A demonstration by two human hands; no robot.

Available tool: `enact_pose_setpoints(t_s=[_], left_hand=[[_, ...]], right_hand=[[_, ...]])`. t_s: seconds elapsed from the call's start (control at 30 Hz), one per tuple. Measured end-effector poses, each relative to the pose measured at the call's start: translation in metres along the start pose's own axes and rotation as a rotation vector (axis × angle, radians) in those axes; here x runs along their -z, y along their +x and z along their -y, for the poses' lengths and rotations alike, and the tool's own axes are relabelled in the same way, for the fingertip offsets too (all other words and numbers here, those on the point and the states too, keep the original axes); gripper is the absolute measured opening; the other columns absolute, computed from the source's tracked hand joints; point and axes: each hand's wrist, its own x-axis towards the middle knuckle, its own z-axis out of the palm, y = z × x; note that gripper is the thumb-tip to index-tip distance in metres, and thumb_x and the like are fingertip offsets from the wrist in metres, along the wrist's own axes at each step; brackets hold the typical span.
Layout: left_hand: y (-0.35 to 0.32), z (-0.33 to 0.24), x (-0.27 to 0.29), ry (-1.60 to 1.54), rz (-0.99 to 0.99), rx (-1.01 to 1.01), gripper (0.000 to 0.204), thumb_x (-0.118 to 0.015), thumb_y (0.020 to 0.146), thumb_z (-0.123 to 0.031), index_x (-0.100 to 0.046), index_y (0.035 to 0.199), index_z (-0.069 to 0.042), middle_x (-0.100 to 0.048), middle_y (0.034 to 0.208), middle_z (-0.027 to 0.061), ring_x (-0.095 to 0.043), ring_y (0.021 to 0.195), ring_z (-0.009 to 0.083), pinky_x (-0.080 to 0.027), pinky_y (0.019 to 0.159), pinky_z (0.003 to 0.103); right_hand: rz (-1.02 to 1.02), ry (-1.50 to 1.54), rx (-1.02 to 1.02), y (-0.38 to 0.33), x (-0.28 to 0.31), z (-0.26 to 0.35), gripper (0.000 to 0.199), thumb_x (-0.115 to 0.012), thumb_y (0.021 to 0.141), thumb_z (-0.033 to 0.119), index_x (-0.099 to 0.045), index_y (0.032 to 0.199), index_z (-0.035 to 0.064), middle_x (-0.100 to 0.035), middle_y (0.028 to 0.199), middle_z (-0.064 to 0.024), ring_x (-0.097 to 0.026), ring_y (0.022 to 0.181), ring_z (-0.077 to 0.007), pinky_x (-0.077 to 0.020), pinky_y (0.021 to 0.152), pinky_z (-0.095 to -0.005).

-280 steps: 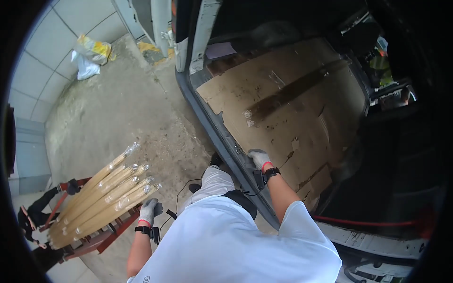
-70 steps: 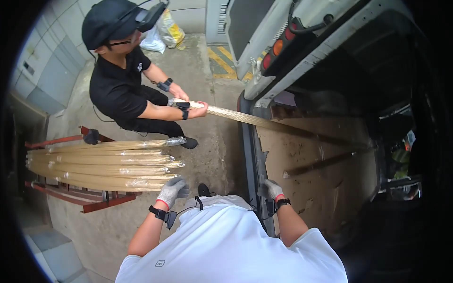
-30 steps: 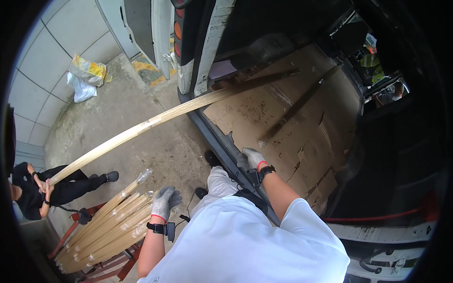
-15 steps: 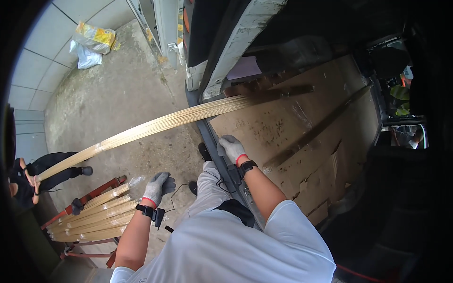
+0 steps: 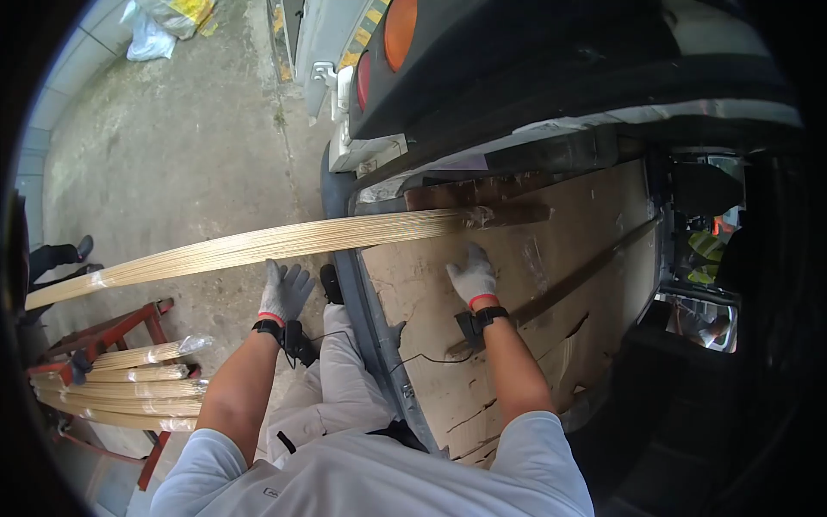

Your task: Loading long wooden or metal profiles from a storage rack into the back of a delivery van.

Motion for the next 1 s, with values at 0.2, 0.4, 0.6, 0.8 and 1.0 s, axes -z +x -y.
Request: enact_pose_setpoints(t_s=[0.2,0.4,0.6,0.8,1.0], left_hand=[[0.068,0.041,-0.031,-0.191,0.281,-0.245,0.095,-0.054,0.087,-0.072,-0.031,0.150,-0.006,-0.036,0.152,0.0173,-0.036,0.139,0.0354,-0.031,0.116,0.052],[0.111,0.053,-0.038,-0.378,0.198,-0.223,0.091,-0.059,0.084,-0.072,-0.040,0.142,-0.005,-0.048,0.141,0.0172,-0.044,0.131,0.0348,-0.033,0.114,0.050],[0.098,0.048,-0.066,-0.461,0.139,-0.199,0.077,-0.066,0.086,-0.061,-0.049,0.134,-0.003,-0.054,0.132,0.0174,-0.049,0.123,0.0354,-0.036,0.110,0.049],[0.094,0.018,-0.031,-0.613,0.107,-0.263,0.067,-0.064,0.090,-0.056,-0.050,0.132,-0.006,-0.056,0.126,0.0162,-0.050,0.122,0.0353,-0.037,0.110,0.051],[0.077,-0.015,-0.016,-0.619,0.086,-0.283,0.066,-0.063,0.090,-0.059,-0.050,0.130,-0.007,-0.056,0.124,0.0156,-0.050,0.122,0.0353,-0.036,0.110,0.052]], right_hand=[[-0.150,-0.472,0.241,0.083,0.041,-0.020,0.078,-0.079,0.074,0.029,-0.045,0.141,0.0095,-0.051,0.139,-0.0221,-0.047,0.130,-0.0396,-0.0422,0.108,-0.0462],[0.257,-0.807,0.152,0.179,0.045,-0.075,0.092,-0.084,0.067,0.032,-0.040,0.146,0.0126,-0.050,0.143,-0.0185,-0.047,0.132,-0.0371,-0.0422,0.109,-0.0446],[0.520,-0.901,0.103,0.217,0.060,-0.112,0.091,-0.089,0.054,0.034,-0.055,0.136,0.0117,-0.056,0.139,-0.0167,-0.053,0.129,-0.0341,-0.0435,0.109,-0.0392],[0.705,-0.813,0.334,0.203,0.051,-0.095,0.110,-0.087,0.059,0.047,-0.037,0.150,0.0094,-0.044,0.150,-0.0158,-0.042,0.139,-0.0315,-0.0378,0.114,-0.0386],[0.804,-0.915,0.473,0.261,0.039,-0.127,0.117,-0.092,0.049,0.054,-0.044,0.145,0.0065,-0.052,0.143,-0.0167,-0.052,0.130,-0.0293,-0.0425,0.109,-0.0403]])
